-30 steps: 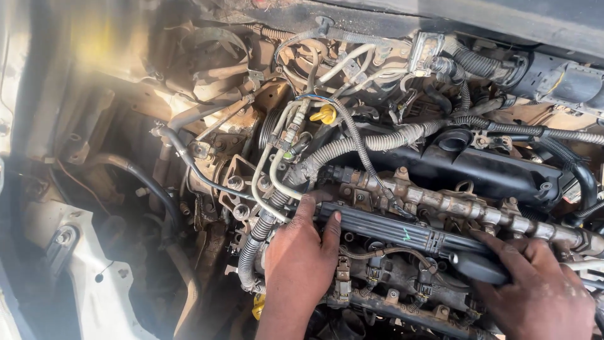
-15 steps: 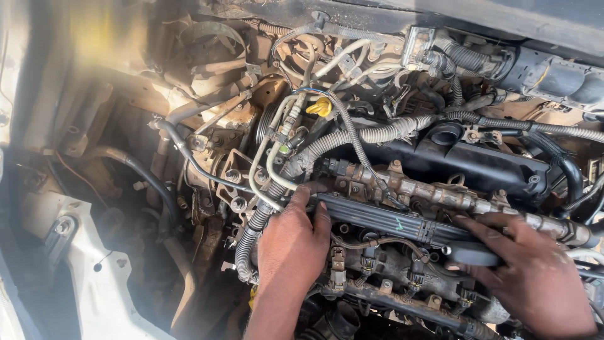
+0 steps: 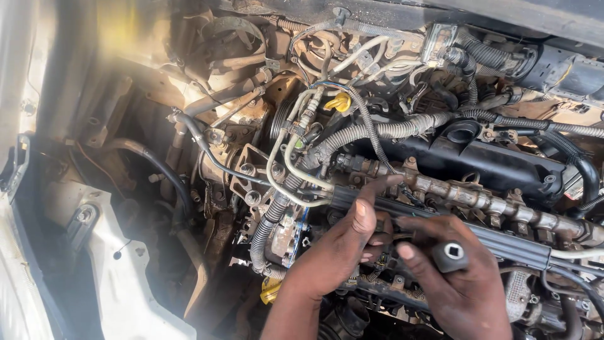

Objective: Inspecting and repairing components within a car engine bay, including the fuel rail and wiring.

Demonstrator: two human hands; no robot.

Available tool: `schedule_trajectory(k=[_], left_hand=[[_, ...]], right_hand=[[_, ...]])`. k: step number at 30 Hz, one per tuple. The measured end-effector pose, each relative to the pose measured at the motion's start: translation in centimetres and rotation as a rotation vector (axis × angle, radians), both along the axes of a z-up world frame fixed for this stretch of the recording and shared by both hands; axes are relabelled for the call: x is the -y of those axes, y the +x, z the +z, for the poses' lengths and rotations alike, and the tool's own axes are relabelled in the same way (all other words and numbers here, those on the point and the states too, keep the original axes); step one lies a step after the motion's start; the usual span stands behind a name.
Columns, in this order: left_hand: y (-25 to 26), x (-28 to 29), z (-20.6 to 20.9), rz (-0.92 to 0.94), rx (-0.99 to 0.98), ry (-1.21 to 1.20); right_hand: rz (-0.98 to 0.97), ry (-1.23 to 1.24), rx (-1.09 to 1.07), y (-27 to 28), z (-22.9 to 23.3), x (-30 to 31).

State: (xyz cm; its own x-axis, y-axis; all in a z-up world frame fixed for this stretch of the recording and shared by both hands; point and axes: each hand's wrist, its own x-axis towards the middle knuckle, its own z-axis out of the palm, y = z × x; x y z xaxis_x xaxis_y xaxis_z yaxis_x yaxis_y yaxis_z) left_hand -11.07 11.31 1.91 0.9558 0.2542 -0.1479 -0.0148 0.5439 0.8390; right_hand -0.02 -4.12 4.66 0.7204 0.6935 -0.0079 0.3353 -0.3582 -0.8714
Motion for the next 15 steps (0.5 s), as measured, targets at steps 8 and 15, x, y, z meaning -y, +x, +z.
schedule_trajectory(k=[8,15], left_hand=[[0.4,0.6,-0.5,-0.03,0.087,0.071],[0.0,-0.5,1.6,0.005,-0.02,0.415]], right_hand=[[0.013,-0.016,-0.003,1.3,-2.4,0.8],[-0.104,0.928,-0.647,3.5,-3.2,3.8]])
